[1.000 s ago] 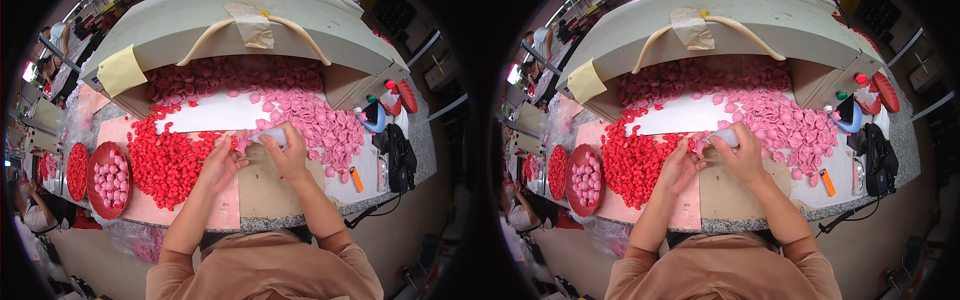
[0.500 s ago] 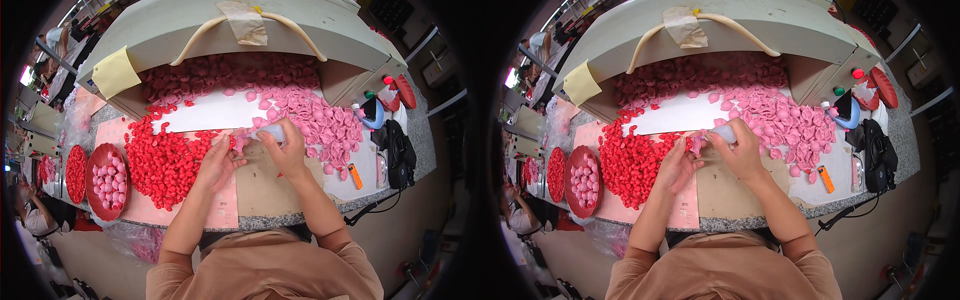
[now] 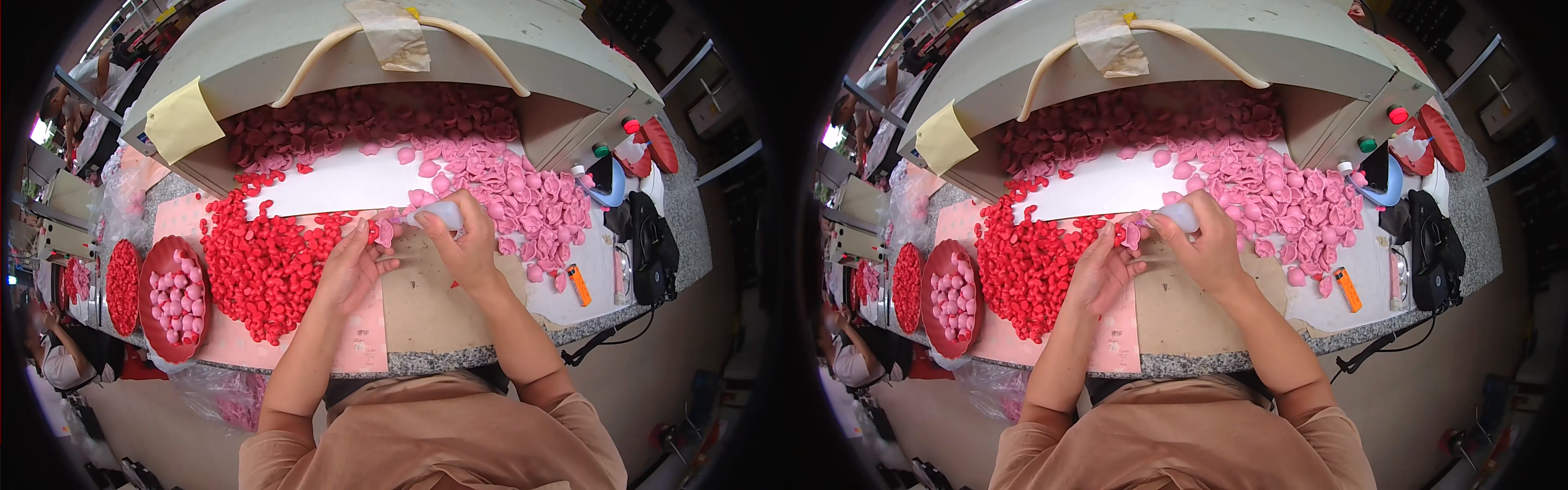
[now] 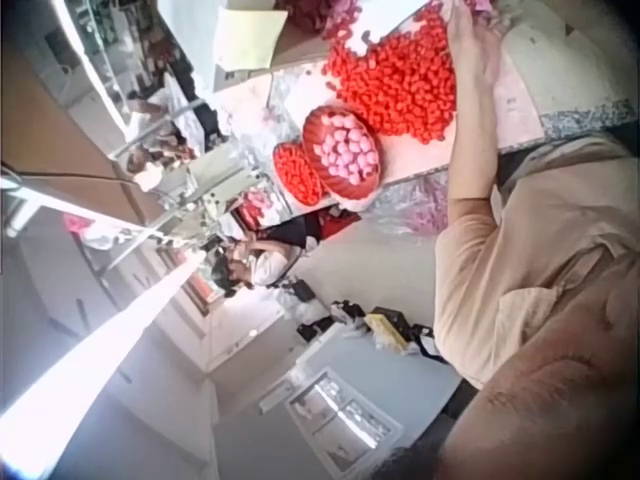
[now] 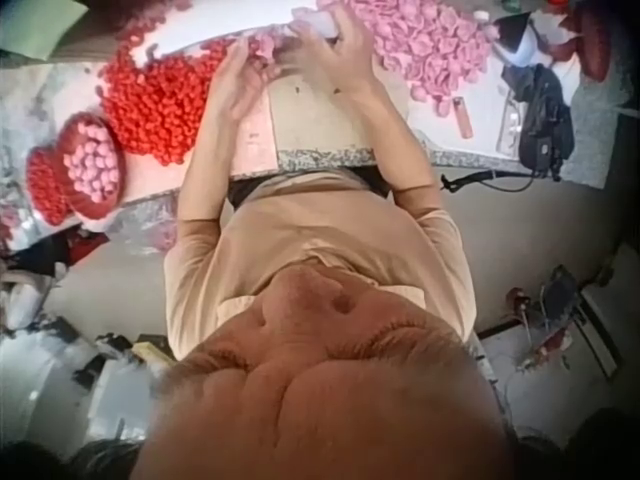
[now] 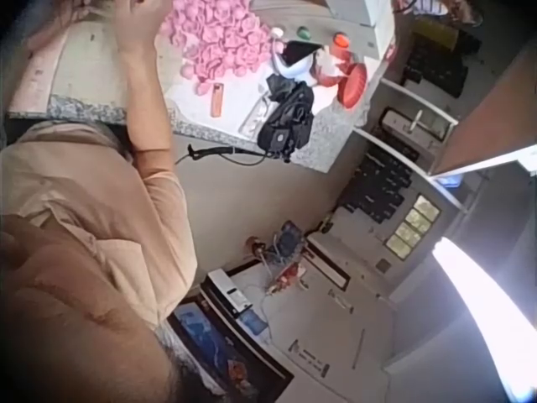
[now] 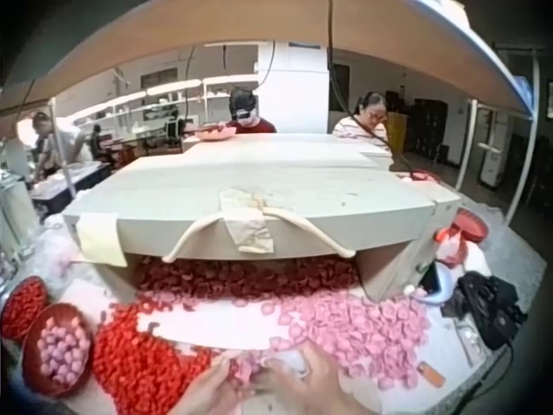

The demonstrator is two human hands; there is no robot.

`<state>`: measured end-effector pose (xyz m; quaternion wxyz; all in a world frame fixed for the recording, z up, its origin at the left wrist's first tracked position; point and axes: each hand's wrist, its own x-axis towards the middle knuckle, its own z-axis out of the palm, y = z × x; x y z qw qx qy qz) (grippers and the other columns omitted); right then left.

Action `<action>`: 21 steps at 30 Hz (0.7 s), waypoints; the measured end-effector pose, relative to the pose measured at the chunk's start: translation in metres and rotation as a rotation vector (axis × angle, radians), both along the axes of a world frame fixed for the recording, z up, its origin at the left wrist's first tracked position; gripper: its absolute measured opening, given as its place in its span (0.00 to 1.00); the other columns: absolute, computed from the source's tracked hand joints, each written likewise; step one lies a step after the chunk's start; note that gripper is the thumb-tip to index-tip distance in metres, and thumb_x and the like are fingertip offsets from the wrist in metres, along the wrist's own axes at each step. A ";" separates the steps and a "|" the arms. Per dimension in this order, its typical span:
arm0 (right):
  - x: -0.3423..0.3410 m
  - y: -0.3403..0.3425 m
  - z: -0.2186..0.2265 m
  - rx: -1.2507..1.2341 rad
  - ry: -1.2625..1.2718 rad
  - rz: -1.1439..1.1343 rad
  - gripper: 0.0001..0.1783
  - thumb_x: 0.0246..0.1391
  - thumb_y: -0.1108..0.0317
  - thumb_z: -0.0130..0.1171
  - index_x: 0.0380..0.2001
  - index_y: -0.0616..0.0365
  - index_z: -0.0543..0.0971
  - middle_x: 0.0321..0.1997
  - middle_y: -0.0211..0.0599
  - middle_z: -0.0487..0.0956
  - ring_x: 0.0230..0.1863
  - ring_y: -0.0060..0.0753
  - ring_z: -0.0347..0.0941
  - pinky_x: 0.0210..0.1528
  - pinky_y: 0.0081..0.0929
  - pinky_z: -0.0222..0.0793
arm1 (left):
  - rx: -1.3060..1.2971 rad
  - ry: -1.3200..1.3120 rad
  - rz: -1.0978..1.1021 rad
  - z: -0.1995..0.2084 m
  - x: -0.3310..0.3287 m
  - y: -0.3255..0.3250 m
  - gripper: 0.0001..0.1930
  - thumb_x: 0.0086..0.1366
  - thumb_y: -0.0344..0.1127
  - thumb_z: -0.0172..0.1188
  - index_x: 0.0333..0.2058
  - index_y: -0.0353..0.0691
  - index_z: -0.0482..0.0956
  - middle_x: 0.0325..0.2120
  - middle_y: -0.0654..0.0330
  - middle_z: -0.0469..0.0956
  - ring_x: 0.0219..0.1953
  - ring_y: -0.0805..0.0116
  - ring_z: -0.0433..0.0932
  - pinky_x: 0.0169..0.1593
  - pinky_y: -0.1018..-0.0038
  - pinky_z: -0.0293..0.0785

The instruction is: Manually assembling small pink and white plastic toy components at a factory workbench.

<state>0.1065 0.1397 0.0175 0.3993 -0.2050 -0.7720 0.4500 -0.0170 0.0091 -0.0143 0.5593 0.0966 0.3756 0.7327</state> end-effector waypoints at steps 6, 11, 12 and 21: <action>0.000 0.000 0.000 0.026 0.008 0.002 0.13 0.49 0.62 0.62 0.26 0.60 0.72 0.23 0.31 0.71 0.24 0.21 0.66 0.25 0.20 0.60 | 0.010 0.004 -0.018 -0.001 -0.002 -0.001 0.24 0.69 0.48 0.41 0.56 0.38 0.64 0.42 0.60 0.74 0.35 0.77 0.70 0.41 0.73 0.71; -0.001 -0.001 0.000 0.025 0.030 0.002 0.13 0.49 0.62 0.62 0.26 0.60 0.72 0.23 0.31 0.71 0.24 0.21 0.66 0.25 0.20 0.60 | 0.009 0.012 -0.034 0.001 -0.002 -0.001 0.24 0.69 0.49 0.42 0.57 0.38 0.63 0.43 0.60 0.73 0.36 0.78 0.69 0.42 0.74 0.70; -0.001 -0.001 0.000 0.020 0.040 0.000 0.12 0.49 0.63 0.62 0.26 0.60 0.72 0.23 0.31 0.71 0.24 0.22 0.66 0.25 0.20 0.60 | 0.011 0.008 -0.032 0.000 -0.001 -0.001 0.24 0.69 0.49 0.42 0.57 0.38 0.63 0.43 0.61 0.73 0.35 0.78 0.69 0.42 0.74 0.71; 0.000 0.000 -0.001 0.042 0.018 0.011 0.14 0.49 0.61 0.62 0.26 0.59 0.73 0.23 0.32 0.71 0.23 0.22 0.66 0.25 0.21 0.60 | 0.004 0.013 -0.031 0.000 -0.001 -0.001 0.24 0.69 0.48 0.42 0.57 0.39 0.63 0.43 0.61 0.73 0.35 0.78 0.68 0.42 0.73 0.71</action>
